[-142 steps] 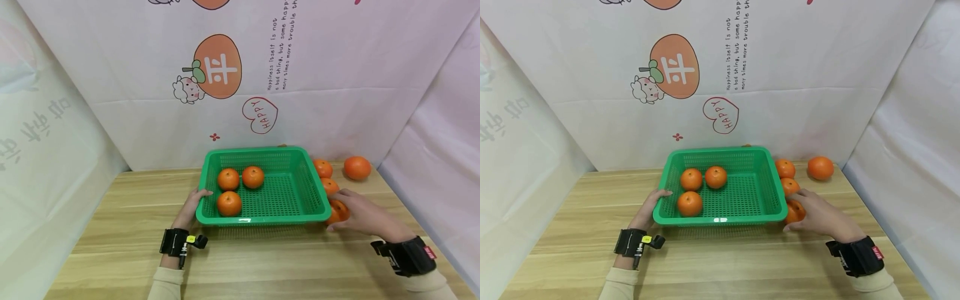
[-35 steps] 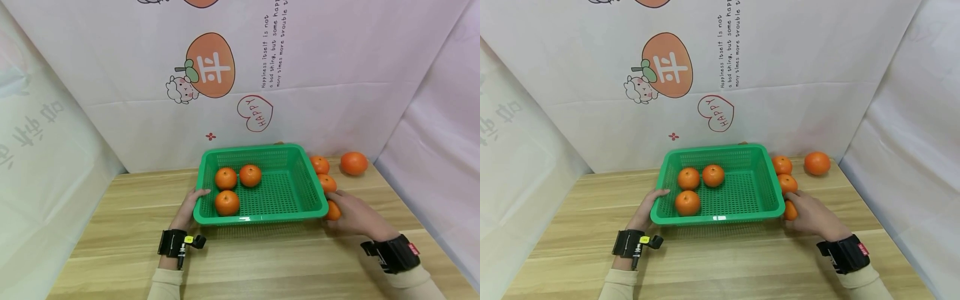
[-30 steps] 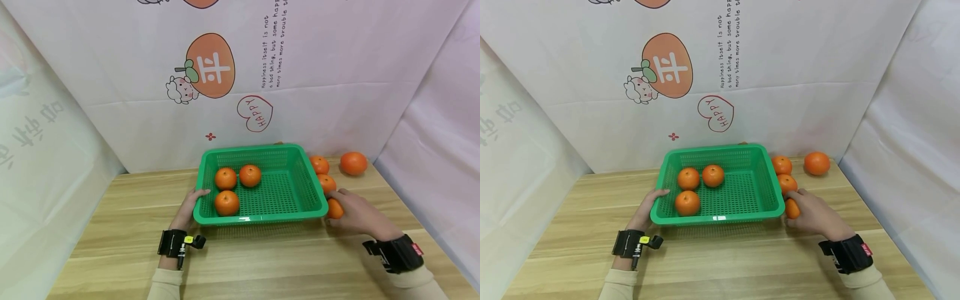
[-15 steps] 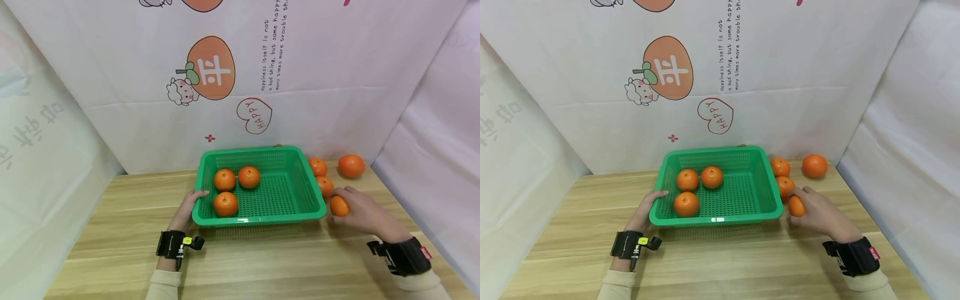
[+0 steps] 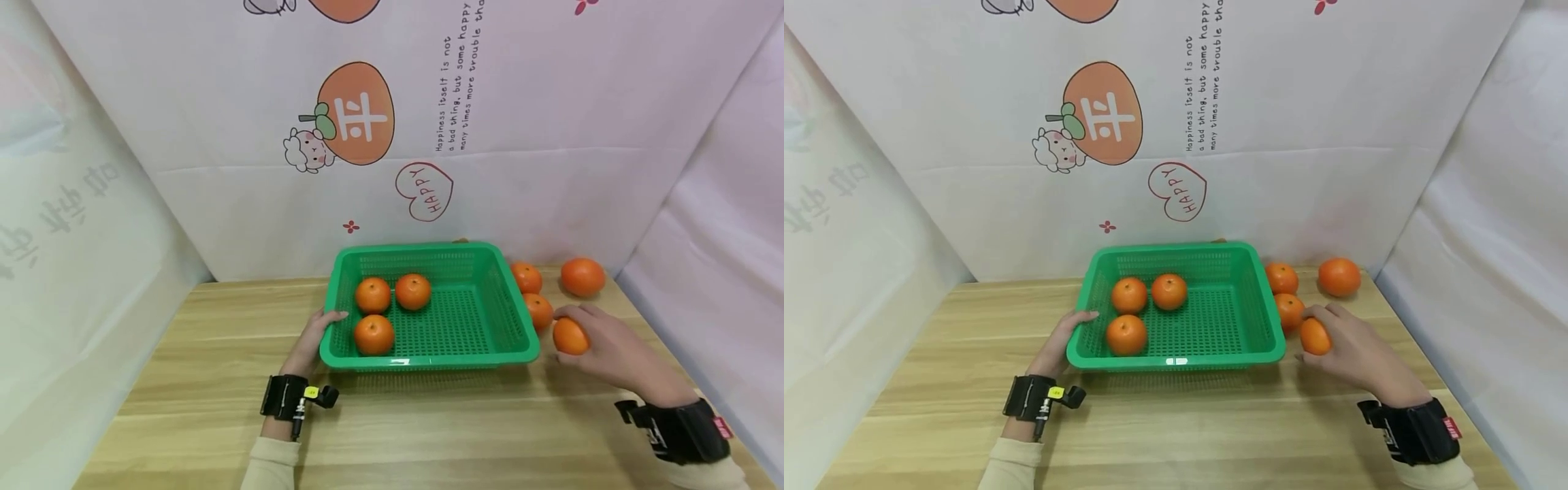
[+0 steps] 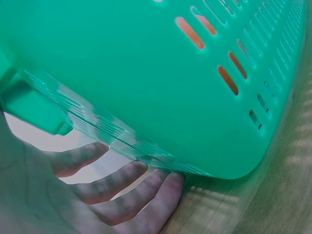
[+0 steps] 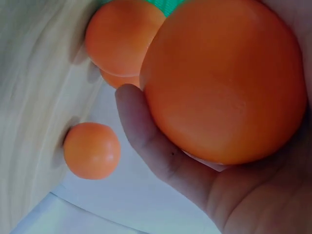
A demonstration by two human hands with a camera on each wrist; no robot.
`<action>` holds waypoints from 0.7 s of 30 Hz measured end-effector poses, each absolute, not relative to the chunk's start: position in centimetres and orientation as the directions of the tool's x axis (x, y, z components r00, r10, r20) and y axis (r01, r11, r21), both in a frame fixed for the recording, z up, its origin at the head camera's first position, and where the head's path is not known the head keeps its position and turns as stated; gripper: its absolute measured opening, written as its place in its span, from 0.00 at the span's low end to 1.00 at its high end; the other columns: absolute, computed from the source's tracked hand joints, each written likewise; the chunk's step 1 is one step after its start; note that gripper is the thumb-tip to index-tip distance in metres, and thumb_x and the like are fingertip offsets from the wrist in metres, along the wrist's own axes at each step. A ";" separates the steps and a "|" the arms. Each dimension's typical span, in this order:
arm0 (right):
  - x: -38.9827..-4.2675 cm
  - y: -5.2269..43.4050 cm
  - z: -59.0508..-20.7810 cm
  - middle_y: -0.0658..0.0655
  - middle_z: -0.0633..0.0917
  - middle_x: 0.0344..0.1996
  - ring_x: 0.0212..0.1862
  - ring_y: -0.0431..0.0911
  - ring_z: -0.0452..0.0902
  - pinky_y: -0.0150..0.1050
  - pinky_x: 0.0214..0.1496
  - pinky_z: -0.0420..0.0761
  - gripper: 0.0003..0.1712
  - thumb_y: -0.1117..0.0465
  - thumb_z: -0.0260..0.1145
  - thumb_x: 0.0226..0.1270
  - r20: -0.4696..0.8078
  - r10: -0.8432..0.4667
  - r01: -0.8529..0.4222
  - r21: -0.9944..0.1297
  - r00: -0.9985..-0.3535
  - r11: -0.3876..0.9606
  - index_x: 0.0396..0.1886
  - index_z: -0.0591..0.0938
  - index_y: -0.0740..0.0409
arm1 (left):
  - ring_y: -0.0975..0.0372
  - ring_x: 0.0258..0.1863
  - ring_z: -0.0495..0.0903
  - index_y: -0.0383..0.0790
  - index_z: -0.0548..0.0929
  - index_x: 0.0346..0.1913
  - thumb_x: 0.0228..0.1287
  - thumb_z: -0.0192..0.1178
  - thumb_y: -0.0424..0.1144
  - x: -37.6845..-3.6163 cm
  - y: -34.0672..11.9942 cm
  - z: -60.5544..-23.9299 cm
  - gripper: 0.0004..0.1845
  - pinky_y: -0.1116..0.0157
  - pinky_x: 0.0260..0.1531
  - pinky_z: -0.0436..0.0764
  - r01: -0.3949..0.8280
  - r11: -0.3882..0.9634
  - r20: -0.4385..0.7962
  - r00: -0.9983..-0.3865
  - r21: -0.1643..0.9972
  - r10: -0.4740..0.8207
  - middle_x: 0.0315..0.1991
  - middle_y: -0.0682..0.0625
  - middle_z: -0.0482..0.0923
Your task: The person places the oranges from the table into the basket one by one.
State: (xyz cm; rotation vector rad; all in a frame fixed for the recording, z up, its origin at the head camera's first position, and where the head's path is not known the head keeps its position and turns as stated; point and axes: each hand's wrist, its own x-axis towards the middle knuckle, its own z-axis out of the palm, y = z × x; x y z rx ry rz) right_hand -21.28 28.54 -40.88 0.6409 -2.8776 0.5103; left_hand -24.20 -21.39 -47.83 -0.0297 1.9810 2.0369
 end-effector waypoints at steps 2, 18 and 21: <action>-21.2 28.6 -40.7 0.40 0.80 0.34 0.38 0.38 0.72 0.33 0.37 0.72 0.22 0.54 0.82 0.52 0.242 -0.403 -0.460 -0.273 -0.883 0.845 0.41 0.79 0.36 | 0.51 0.74 0.71 0.49 0.53 0.85 0.78 0.50 0.50 -24.2 -21.4 -48.0 0.37 0.51 0.73 0.75 -0.231 0.002 -0.227 -0.953 0.973 0.200 0.80 0.41 0.64; -21.8 27.2 -38.8 0.42 0.81 0.37 0.34 0.34 0.73 0.32 0.34 0.77 0.31 0.58 0.83 0.47 0.398 -0.480 -0.580 -0.184 -0.782 0.793 0.51 0.78 0.44 | 0.50 0.80 0.62 0.48 0.50 0.86 0.78 0.50 0.49 -24.5 -21.5 -48.0 0.39 0.47 0.79 0.65 -0.237 -0.020 -0.228 -0.950 0.971 0.214 0.83 0.44 0.58; -21.9 26.8 -38.7 0.42 0.81 0.40 0.38 0.35 0.73 0.33 0.35 0.78 0.32 0.56 0.85 0.48 0.413 -0.488 -0.598 -0.197 -0.769 0.777 0.54 0.80 0.45 | 0.49 0.81 0.61 0.47 0.50 0.86 0.78 0.49 0.48 -24.6 -21.5 -48.0 0.39 0.46 0.80 0.64 -0.236 -0.021 -0.226 -0.949 0.972 0.221 0.84 0.43 0.58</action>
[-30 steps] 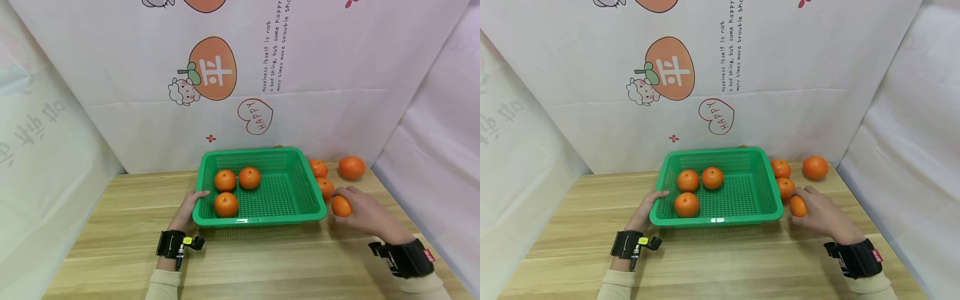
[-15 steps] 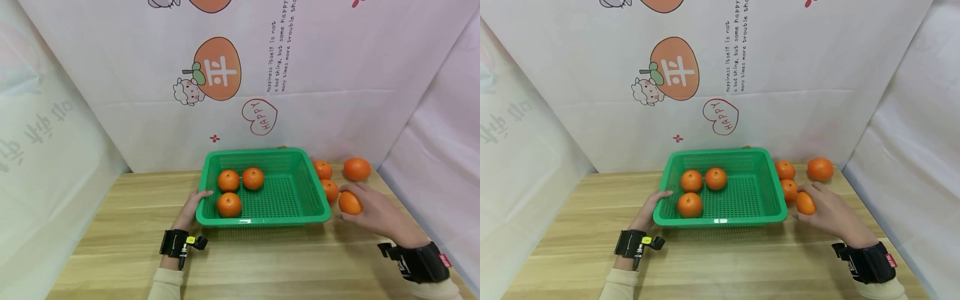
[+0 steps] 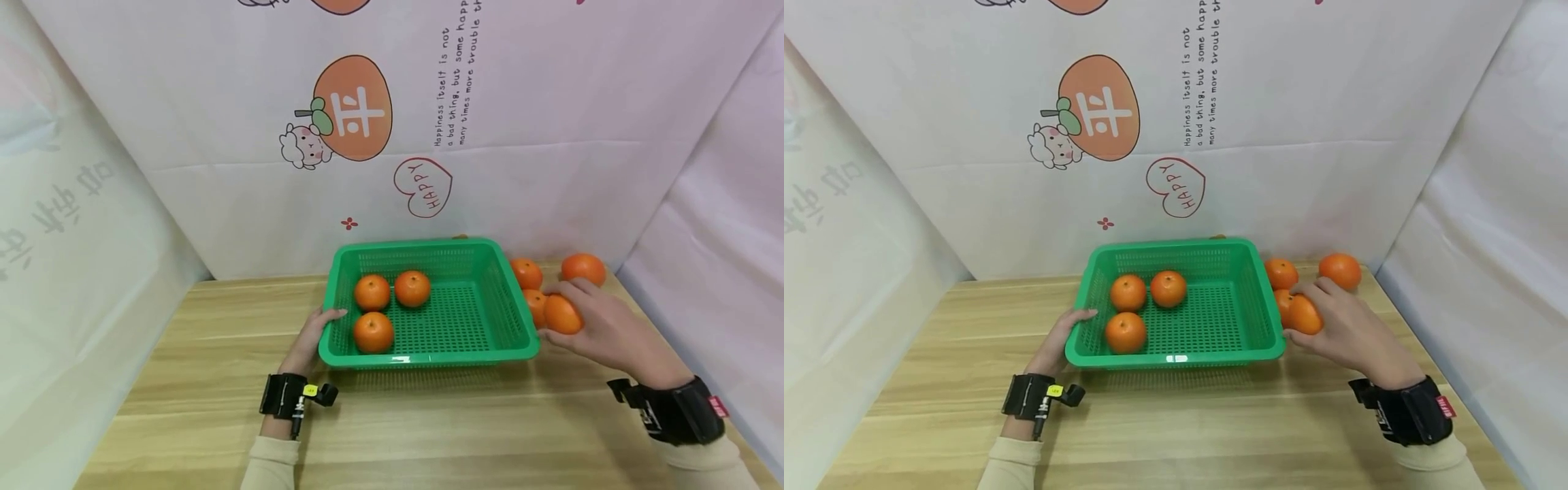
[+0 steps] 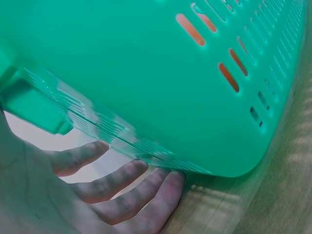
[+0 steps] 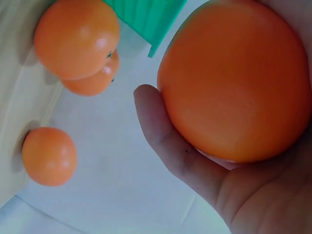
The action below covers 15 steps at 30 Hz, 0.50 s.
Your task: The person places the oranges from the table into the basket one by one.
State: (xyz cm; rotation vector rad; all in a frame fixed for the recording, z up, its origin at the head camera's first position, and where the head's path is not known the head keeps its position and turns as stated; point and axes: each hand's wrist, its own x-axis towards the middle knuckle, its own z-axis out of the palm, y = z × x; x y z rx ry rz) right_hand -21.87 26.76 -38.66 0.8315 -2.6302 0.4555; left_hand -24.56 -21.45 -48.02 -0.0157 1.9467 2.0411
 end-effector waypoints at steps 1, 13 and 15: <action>-21.9 26.6 -38.6 0.43 0.81 0.41 0.40 0.35 0.73 0.33 0.35 0.78 0.33 0.55 0.85 0.49 0.413 -0.488 -0.600 -0.202 -0.769 0.774 0.55 0.80 0.45 | 0.49 0.81 0.61 0.47 0.50 0.86 0.78 0.49 0.48 -24.6 -21.4 -48.0 0.39 0.47 0.80 0.64 -0.233 -0.020 -0.223 -0.949 0.972 0.222 0.84 0.43 0.58; -22.8 24.0 -37.9 0.54 0.83 0.44 0.37 0.41 0.78 0.36 0.33 0.81 0.34 0.51 0.86 0.50 0.404 -0.520 -0.617 -0.158 -0.753 0.771 0.55 0.83 0.55 | 0.50 0.78 0.66 0.48 0.52 0.86 0.78 0.49 0.49 -24.5 -21.4 -48.2 0.38 0.50 0.76 0.70 -0.222 -0.023 -0.212 -0.952 0.975 0.221 0.82 0.42 0.60; -23.0 23.7 -37.6 0.56 0.84 0.45 0.38 0.43 0.80 0.37 0.33 0.82 0.34 0.50 0.85 0.51 0.396 -0.522 -0.617 -0.162 -0.756 0.770 0.56 0.83 0.56 | 0.50 0.79 0.63 0.48 0.51 0.86 0.78 0.49 0.48 -24.5 -21.3 -48.2 0.38 0.48 0.78 0.67 -0.224 -0.027 -0.213 -0.952 0.974 0.219 0.83 0.43 0.59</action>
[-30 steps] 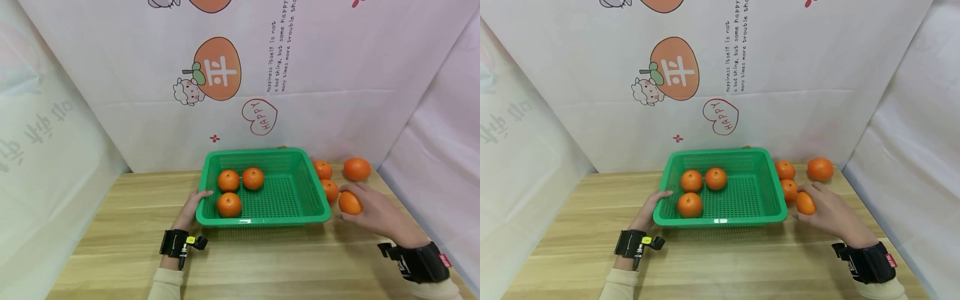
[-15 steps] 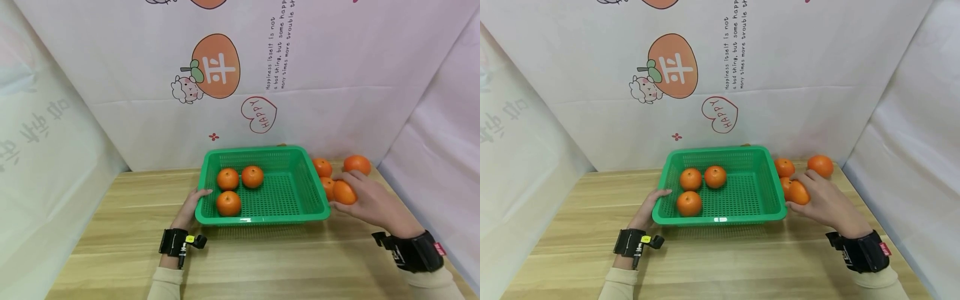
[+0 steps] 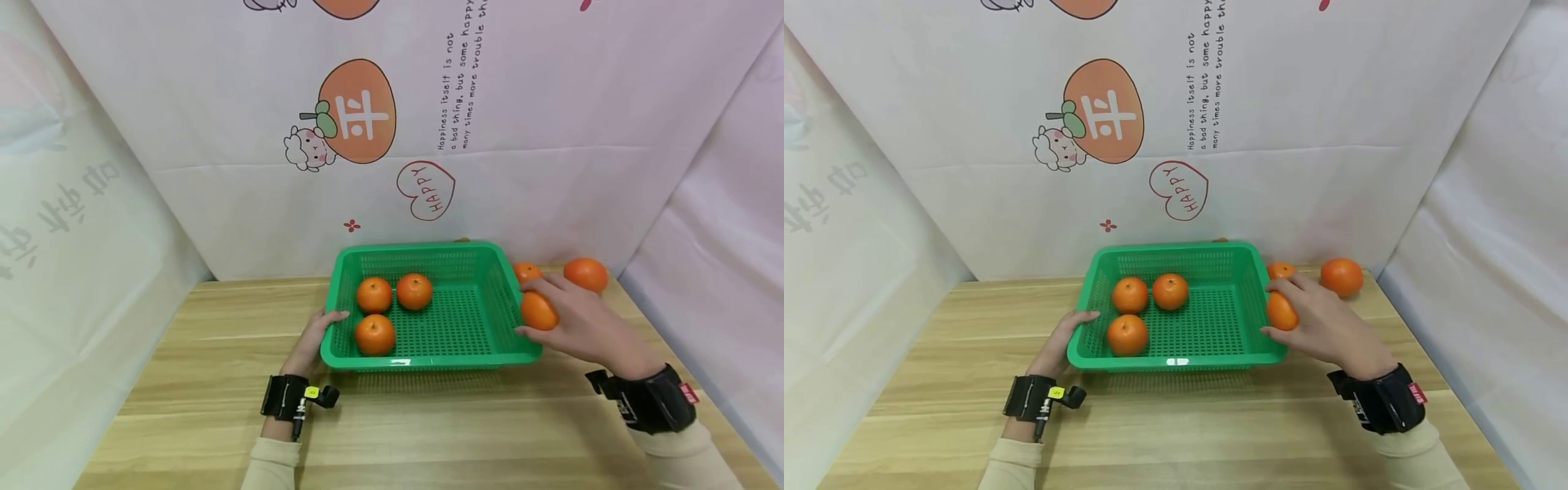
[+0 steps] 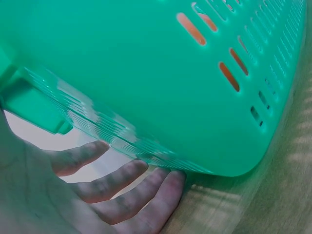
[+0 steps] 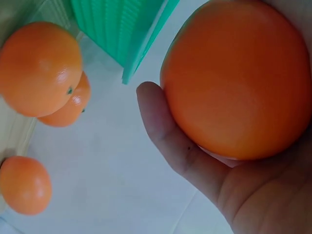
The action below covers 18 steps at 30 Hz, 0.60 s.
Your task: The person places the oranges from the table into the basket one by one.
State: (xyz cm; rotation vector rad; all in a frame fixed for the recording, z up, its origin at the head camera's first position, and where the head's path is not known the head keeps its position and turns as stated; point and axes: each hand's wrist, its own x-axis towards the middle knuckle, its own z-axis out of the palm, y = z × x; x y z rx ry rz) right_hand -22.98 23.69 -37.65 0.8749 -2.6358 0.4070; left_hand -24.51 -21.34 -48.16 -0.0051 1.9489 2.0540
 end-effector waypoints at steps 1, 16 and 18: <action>-23.0 23.5 -37.6 0.57 0.84 0.47 0.38 0.44 0.80 0.38 0.34 0.83 0.34 0.50 0.85 0.51 0.386 -0.519 -0.612 -0.170 -0.762 0.772 0.57 0.83 0.56 | 0.49 0.80 0.62 0.48 0.51 0.86 0.78 0.49 0.48 -24.5 -21.3 -48.2 0.38 0.47 0.79 0.66 -0.225 -0.031 -0.213 -0.952 0.974 0.219 0.83 0.43 0.58; -24.2 21.0 -36.4 0.58 0.83 0.54 0.42 0.48 0.82 0.44 0.41 0.87 0.36 0.48 0.84 0.53 0.332 -0.545 -0.620 -0.193 -0.770 0.760 0.60 0.81 0.55 | 0.49 0.81 0.61 0.49 0.49 0.86 0.78 0.50 0.49 -24.5 -21.3 -48.3 0.40 0.47 0.79 0.66 -0.224 -0.026 -0.213 -0.952 0.974 0.221 0.84 0.43 0.57; -24.4 20.6 -36.3 0.58 0.83 0.53 0.41 0.48 0.82 0.43 0.41 0.87 0.36 0.47 0.84 0.54 0.327 -0.554 -0.628 -0.187 -0.765 0.756 0.60 0.81 0.54 | 0.49 0.80 0.62 0.49 0.49 0.86 0.78 0.50 0.49 -24.5 -21.3 -48.3 0.39 0.48 0.78 0.67 -0.220 -0.021 -0.211 -0.953 0.975 0.217 0.84 0.44 0.57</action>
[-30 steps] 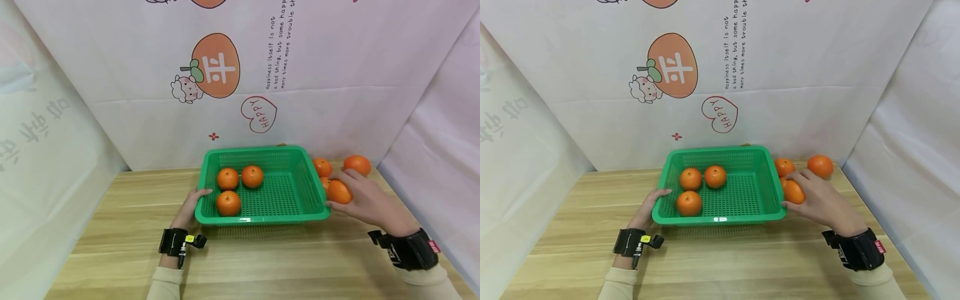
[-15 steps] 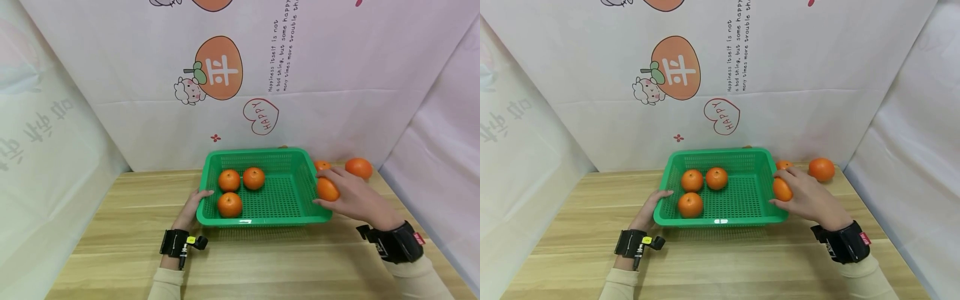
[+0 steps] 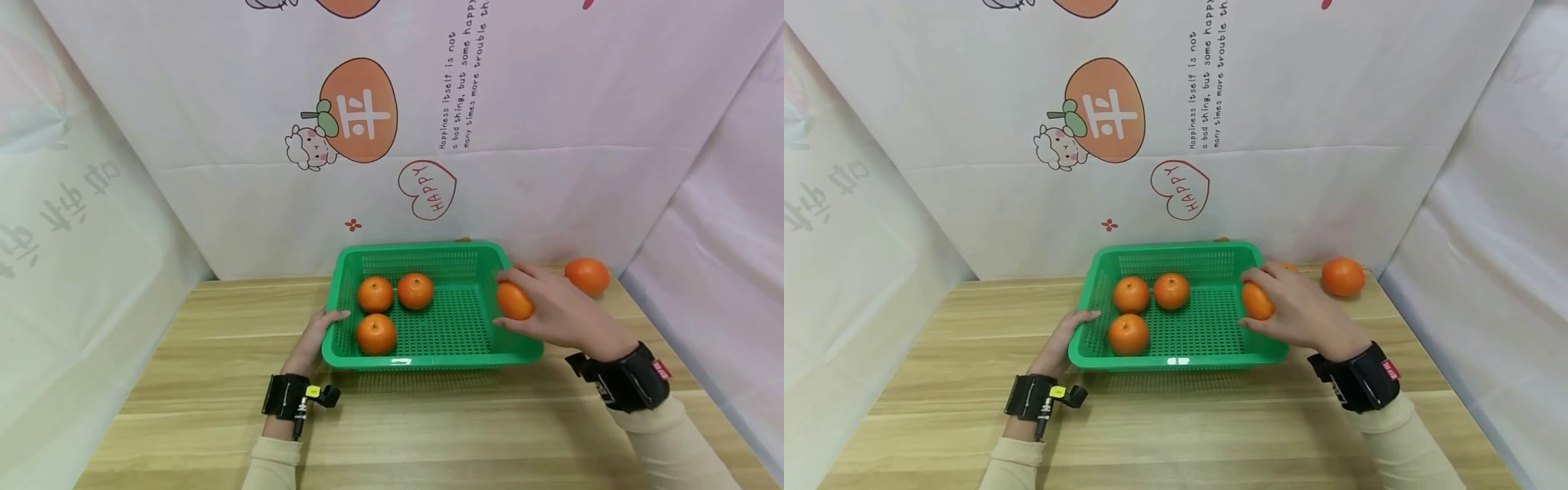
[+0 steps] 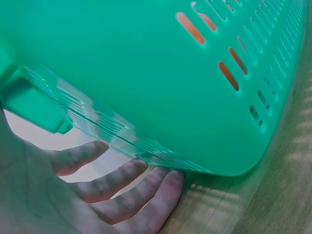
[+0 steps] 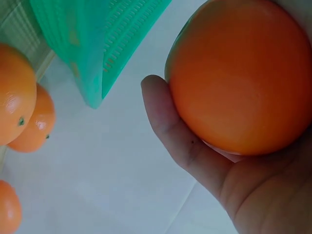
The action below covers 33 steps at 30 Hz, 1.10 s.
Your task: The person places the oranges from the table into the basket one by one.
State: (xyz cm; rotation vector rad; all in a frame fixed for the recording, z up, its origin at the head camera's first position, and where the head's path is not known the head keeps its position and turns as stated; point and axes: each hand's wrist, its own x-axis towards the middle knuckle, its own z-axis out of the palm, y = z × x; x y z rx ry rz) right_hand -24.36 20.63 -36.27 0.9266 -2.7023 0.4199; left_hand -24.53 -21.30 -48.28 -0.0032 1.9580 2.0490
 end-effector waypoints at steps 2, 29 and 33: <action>-24.5 20.3 -36.2 0.57 0.83 0.51 0.40 0.47 0.81 0.42 0.40 0.86 0.36 0.47 0.84 0.54 0.321 -0.567 -0.637 -0.185 -0.759 0.748 0.60 0.81 0.54 | 0.49 0.80 0.62 0.50 0.50 0.86 0.78 0.50 0.49 -24.5 -21.2 -48.3 0.39 0.48 0.78 0.67 -0.219 -0.022 -0.209 -0.955 0.976 0.212 0.83 0.44 0.58; -27.6 17.3 -36.6 0.53 0.82 0.54 0.41 0.46 0.82 0.39 0.39 0.85 0.35 0.45 0.82 0.58 0.336 -0.618 -0.696 -0.208 -0.711 0.687 0.62 0.81 0.50 | 0.49 0.79 0.65 0.48 0.51 0.85 0.78 0.50 0.50 -24.5 -21.3 -48.3 0.39 0.49 0.75 0.72 -0.217 -0.014 -0.210 -0.957 0.976 0.200 0.82 0.42 0.61; -28.0 16.9 -36.6 0.53 0.81 0.55 0.41 0.46 0.82 0.39 0.40 0.86 0.34 0.46 0.82 0.57 0.328 -0.633 -0.709 -0.217 -0.701 0.671 0.62 0.81 0.50 | 0.49 0.79 0.65 0.49 0.51 0.86 0.78 0.50 0.49 -24.4 -21.3 -48.2 0.39 0.50 0.75 0.72 -0.215 -0.016 -0.207 -0.957 0.976 0.204 0.82 0.42 0.60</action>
